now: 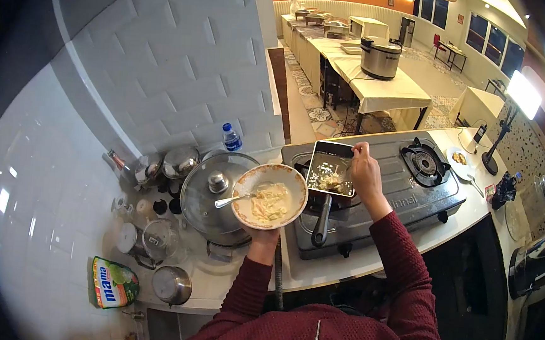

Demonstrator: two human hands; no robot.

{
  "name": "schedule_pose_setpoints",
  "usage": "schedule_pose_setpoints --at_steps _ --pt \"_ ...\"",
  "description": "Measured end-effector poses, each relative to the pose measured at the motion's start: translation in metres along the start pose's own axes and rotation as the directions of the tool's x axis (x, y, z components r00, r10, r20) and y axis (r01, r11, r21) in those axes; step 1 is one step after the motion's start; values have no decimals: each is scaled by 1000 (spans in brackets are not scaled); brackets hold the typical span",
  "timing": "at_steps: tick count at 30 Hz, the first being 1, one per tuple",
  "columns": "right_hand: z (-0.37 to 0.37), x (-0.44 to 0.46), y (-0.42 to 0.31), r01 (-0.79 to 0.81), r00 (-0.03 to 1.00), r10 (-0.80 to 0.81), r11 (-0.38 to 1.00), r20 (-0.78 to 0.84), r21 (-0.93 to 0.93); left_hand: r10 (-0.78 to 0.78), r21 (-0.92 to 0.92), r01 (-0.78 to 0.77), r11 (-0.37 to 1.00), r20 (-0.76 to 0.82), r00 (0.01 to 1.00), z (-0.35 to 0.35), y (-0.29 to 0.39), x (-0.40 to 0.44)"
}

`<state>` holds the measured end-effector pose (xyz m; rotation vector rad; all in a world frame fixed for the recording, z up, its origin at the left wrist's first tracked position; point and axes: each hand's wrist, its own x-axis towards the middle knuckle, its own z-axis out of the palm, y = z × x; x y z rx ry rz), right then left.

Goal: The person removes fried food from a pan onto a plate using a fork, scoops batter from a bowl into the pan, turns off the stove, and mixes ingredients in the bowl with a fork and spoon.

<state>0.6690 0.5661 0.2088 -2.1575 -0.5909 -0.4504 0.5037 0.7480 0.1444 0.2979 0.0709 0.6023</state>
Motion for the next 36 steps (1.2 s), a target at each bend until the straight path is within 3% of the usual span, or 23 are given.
schedule_pose_setpoints --at_steps 8,14,17,23,26,31,36 --pt "-19 12 -11 161 986 -157 984 60 -80 -74 -131 93 987 142 987 -23 7 -3" --pt "-14 6 -6 203 978 -205 978 42 48 -66 -101 71 992 51 997 -15 8 -7" --pt "-3 -4 3 187 977 -193 980 95 65 -17 -6 17 1000 -81 997 -8 5 -4" --pt "-17 4 0 187 981 -187 982 53 2 -46 -26 44 999 -86 995 16 10 -11" --pt "-11 -3 12 149 980 -142 988 140 -44 9 23 -6 1000 -138 990 19 9 -10" --pt "-22 1 2 119 992 -118 993 42 -9 11 31 -9 999 -64 998 14 11 -8" --pt "-7 -6 0 213 974 -219 973 57 88 4 50 0 999 -76 997 20 10 -12"
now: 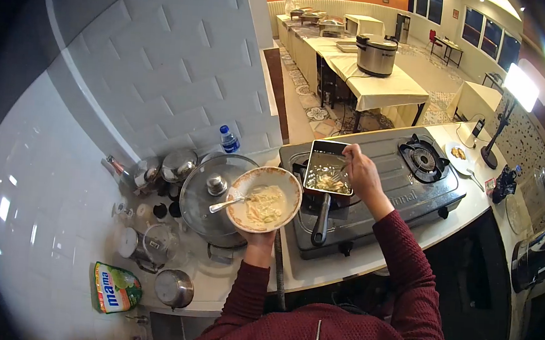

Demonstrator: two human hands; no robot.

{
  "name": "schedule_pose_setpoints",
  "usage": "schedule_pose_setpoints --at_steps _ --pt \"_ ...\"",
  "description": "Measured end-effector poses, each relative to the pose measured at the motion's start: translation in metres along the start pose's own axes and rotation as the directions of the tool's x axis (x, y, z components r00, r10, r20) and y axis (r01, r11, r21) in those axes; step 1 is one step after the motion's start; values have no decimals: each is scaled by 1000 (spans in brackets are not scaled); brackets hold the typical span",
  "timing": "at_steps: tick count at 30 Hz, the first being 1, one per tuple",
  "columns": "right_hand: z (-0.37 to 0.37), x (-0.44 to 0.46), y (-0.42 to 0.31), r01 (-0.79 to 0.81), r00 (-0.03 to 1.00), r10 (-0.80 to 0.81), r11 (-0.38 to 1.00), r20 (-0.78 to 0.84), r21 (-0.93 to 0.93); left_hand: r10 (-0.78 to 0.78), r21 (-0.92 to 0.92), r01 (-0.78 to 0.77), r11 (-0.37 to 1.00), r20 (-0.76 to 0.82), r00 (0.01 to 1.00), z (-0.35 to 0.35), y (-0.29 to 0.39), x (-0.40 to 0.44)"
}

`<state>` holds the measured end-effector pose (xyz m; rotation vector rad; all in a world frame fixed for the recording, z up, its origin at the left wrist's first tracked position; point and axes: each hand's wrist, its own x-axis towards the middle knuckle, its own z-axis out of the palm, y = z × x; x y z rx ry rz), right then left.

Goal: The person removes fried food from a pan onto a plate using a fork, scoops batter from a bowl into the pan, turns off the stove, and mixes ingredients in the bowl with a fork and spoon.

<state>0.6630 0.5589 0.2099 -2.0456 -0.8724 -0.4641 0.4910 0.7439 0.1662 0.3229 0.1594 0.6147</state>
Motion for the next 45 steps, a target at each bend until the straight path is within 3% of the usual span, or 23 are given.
schedule_pose_setpoints --at_steps 5,10,23,26,32,35,45 --pt "2 4 -6 15 1000 -16 1000 13 10 -38 -82 43 996 62 997 -2 3 1" --pt "12 0 -9 -3 999 5 999 53 -42 -8 -56 7 998 -25 1000 -11 0 3" --pt "0 -7 -19 187 981 -186 982 61 -20 -37 -63 38 997 22 999 -7 3 0" --pt "-5 -5 -13 185 980 -183 982 81 -20 77 81 -87 993 120 990 -6 4 0" --pt "-1 -11 -14 158 984 -159 987 82 18 -46 -68 50 996 60 997 -4 5 4" --pt "0 -13 -11 146 986 -148 989 75 36 -29 -30 29 999 -7 1000 -1 4 1" --pt "-4 -12 -4 65 996 -65 998 58 7 -32 -36 32 999 0 999 -11 2 3"
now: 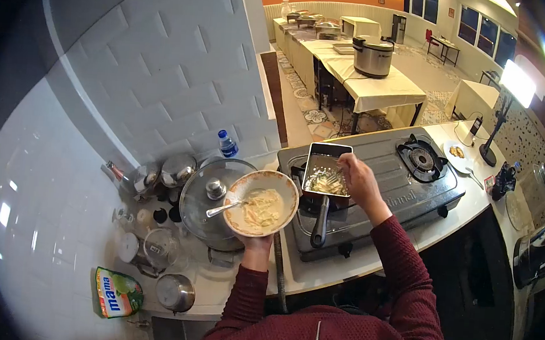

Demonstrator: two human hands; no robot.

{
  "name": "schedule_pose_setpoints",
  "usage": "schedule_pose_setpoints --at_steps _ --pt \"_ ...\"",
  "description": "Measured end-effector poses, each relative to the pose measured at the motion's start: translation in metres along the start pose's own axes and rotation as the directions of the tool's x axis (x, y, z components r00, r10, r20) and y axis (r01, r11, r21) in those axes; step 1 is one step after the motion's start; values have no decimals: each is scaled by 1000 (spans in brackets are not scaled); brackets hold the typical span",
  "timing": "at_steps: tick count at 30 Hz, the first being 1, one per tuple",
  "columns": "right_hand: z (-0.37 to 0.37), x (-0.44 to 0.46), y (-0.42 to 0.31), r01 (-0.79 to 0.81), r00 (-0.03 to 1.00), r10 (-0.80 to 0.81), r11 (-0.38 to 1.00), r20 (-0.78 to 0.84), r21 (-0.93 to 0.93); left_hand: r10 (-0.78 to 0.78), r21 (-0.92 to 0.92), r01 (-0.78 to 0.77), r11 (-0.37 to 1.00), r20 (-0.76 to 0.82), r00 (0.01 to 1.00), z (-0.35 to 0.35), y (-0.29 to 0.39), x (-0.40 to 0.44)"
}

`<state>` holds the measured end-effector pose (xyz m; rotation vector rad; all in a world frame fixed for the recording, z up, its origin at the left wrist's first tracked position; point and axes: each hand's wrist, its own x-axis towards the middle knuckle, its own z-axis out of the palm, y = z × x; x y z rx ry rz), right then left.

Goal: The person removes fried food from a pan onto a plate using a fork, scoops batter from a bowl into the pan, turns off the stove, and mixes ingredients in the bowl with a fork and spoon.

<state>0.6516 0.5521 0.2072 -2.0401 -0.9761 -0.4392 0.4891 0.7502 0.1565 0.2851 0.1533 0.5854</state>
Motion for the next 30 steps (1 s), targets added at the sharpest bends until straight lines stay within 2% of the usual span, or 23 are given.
schedule_pose_setpoints --at_steps 3,8,11,15,17,21,27,30 --pt "-9 5 4 -4 998 4 1000 -60 -3 -27 -37 27 999 10 1000 -8 5 2" --pt "-5 -2 13 -100 994 100 995 -32 9 -9 -14 9 1000 -17 1000 -2 3 5" --pt "-6 0 12 -143 985 143 990 -97 11 -15 -40 14 999 -34 999 -21 2 10" --pt "-3 -1 12 -106 993 103 993 -61 -43 -11 6 11 1000 6 1000 -4 3 5" --pt "-9 2 8 -137 986 134 990 -96 -24 -18 1 18 1000 13 1000 -1 4 4" --pt "-1 0 8 -81 989 81 997 -127 1 7 24 -6 1000 -38 999 10 3 -1" --pt "1 1 10 -180 972 185 983 -145 46 -18 2 19 1000 -60 998 14 4 -7" --pt "6 -2 10 -131 986 131 991 -107 8 -13 -17 12 1000 -61 998 3 2 -3"
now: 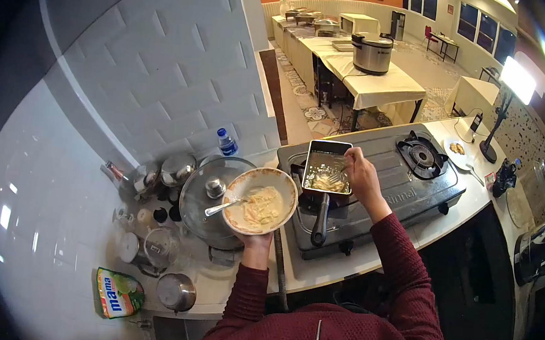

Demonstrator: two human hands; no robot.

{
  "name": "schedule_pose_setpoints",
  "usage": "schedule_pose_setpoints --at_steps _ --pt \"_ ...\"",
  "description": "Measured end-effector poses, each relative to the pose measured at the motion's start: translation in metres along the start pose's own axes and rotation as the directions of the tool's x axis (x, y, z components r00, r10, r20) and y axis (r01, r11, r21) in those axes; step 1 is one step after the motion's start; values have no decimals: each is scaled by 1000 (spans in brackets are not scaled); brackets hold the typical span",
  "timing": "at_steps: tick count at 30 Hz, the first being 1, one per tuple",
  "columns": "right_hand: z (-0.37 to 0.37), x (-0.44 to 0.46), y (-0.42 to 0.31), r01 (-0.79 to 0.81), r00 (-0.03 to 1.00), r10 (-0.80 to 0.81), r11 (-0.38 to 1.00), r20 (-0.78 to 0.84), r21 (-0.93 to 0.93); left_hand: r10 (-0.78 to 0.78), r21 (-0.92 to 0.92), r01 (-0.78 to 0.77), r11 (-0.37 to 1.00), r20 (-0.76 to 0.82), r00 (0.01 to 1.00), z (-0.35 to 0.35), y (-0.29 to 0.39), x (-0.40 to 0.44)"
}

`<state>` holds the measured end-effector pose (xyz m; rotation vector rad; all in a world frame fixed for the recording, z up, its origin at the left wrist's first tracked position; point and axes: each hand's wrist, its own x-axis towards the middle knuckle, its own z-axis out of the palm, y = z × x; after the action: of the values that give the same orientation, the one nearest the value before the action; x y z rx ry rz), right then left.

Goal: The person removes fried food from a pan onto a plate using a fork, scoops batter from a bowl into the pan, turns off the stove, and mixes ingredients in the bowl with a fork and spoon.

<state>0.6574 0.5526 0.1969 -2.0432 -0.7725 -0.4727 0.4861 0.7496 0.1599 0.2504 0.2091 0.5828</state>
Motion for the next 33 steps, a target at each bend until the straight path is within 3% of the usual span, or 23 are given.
schedule_pose_setpoints --at_steps 2,5,8,12,15,18,21,25,30,33 --pt "-1 -1 -2 2 1000 -2 1000 17 -4 -12 7 12 1000 -33 999 8 1 -2" --pt "-1 2 -2 -38 998 39 999 -50 25 11 -2 -10 1000 48 999 3 3 1" --pt "2 0 -1 -20 1000 20 1000 -16 2 26 25 -25 999 -11 1000 15 2 -4" --pt "-3 5 -9 -70 997 70 997 -12 31 -23 -14 24 1000 58 998 1 2 -1" --pt "8 1 -6 31 999 -30 999 -45 8 -13 2 13 1000 56 998 3 3 0" --pt "11 -2 -6 -8 1000 7 1000 9 13 -16 16 15 1000 49 999 4 3 2" --pt "2 2 -8 28 996 -24 999 -80 45 -23 -7 23 1000 45 999 3 3 -2" --pt "-3 4 5 -103 989 106 994 -102 32 -12 -15 12 1000 33 999 2 3 -1" --pt "-6 -2 3 -129 986 135 989 -102 68 -5 16 4 1000 43 999 15 2 -4" --pt "-2 -6 10 -103 993 101 994 -60 -34 10 47 -10 999 -1 1000 16 0 -8"
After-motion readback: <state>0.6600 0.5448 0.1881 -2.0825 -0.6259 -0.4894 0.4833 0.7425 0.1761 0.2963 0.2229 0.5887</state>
